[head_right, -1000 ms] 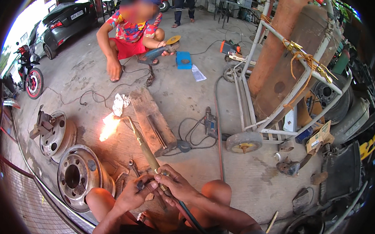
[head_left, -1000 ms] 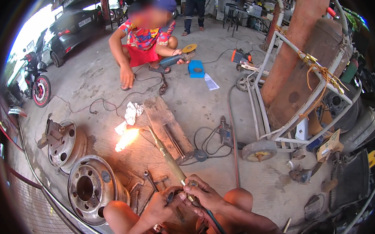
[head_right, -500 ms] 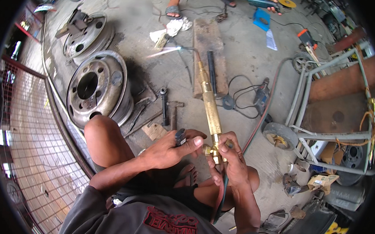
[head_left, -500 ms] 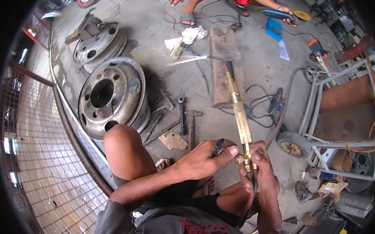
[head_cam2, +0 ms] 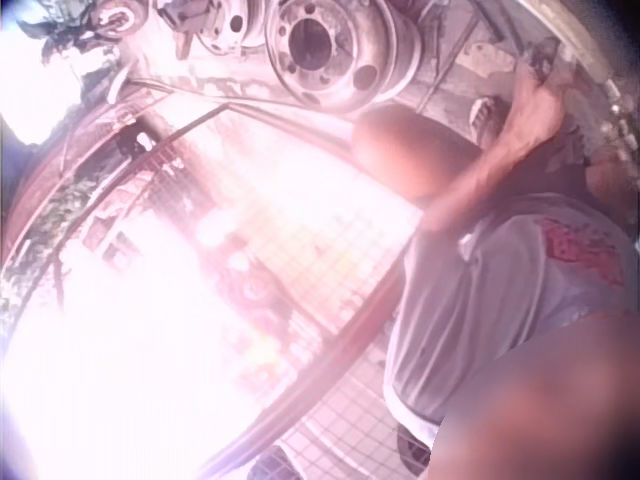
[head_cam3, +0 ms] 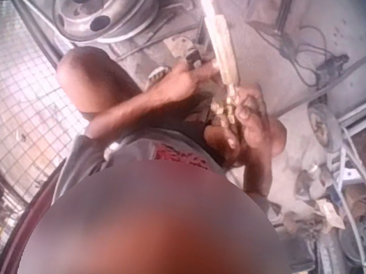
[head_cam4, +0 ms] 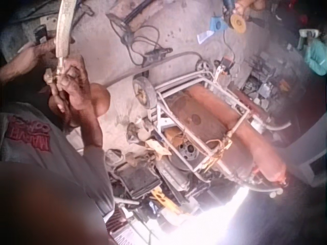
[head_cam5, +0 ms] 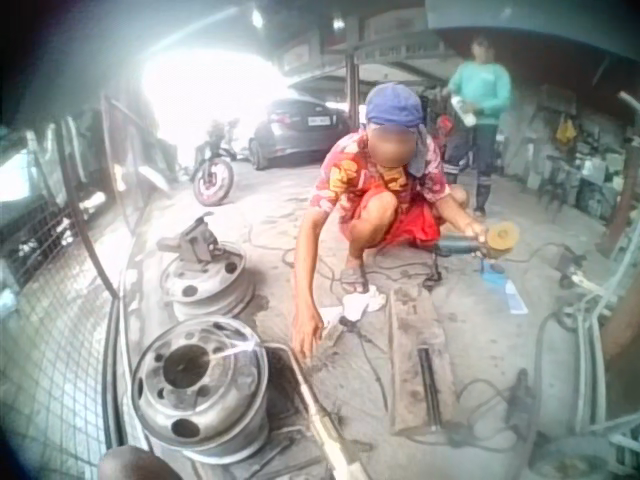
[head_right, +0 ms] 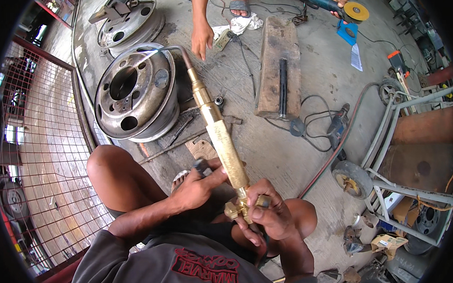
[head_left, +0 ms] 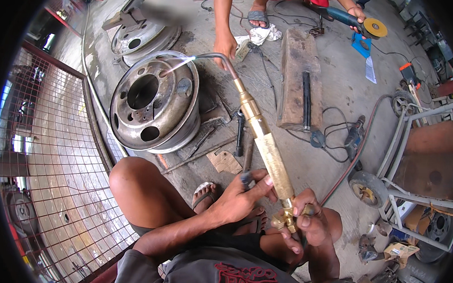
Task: The person sits on the workshop floor and uses a blowtorch to heat a metal rod. After heating, they pour liquid from a plastic bottle onto the rod to cool it and then inspect the result.
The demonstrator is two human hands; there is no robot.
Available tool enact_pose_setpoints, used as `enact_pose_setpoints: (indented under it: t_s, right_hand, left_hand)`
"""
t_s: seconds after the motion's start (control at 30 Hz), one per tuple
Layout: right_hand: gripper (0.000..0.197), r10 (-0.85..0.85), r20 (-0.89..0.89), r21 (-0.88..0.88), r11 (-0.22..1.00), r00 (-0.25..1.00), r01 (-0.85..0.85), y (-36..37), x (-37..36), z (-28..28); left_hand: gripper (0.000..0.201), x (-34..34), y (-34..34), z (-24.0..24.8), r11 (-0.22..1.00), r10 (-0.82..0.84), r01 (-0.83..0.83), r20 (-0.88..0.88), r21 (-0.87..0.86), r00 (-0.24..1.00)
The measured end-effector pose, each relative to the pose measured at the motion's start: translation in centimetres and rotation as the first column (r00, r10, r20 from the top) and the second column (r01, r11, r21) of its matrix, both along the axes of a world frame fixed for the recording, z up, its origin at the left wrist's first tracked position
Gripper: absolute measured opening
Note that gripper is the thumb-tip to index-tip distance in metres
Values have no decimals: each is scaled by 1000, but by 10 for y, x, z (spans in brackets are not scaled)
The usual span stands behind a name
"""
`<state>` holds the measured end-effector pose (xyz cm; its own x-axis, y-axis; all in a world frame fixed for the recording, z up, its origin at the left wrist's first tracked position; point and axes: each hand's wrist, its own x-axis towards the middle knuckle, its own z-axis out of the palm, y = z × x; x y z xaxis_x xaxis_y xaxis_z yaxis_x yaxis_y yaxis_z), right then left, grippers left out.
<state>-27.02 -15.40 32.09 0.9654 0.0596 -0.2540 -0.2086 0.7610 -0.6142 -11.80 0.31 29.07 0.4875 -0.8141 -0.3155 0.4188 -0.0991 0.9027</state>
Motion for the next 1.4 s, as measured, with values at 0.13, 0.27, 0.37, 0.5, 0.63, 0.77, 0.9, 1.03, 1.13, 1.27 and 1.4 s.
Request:
enact_pose_setpoints:
  t_s: [0.13,0.27,0.37,0.5,0.63,0.77,0.9,1.03,1.13,1.27,1.4]
  right_hand:
    - [19,61,-29,-141,988,998,-64,14,7,11]
    - [16,166,30,-237,959,986,-154,28,17,0]
    - [16,248,28,-360,906,968,-221,32,27,3]
    - [23,279,161,-460,870,947,-178,35,33,-4]
    - [24,253,270,-506,858,929,-86,42,38,-6]
    - [22,308,278,-458,875,910,-156,45,41,-4]
    - [22,313,284,-457,875,906,-159,46,42,-4]
    - [22,319,288,-456,875,903,-164,46,43,-3]
    - [23,316,307,-472,870,897,-145,47,43,-4]
    - [24,274,325,-459,882,905,-102,50,42,-6]
    - [24,277,316,-460,881,908,-109,47,39,-6]
  left_hand:
    - [68,3,16,4,959,177,-206,-157,-192,971]
    - [73,9,27,18,942,296,-312,-124,-127,947]
    - [68,7,34,14,896,438,-441,-50,-55,897]
    - [65,6,39,16,869,474,-493,337,-32,814]
    - [72,1,47,16,800,546,-599,377,27,748]
    - [68,-3,58,13,774,596,-633,361,-20,717]
    - [69,-8,57,13,735,571,-678,521,19,634]
    - [70,-7,60,15,724,611,-689,436,30,661]
    - [70,-6,59,16,733,619,-680,393,23,680]
    - [72,1,61,12,779,560,-627,449,1,696]
    - [71,4,63,7,799,544,-600,479,-45,689]
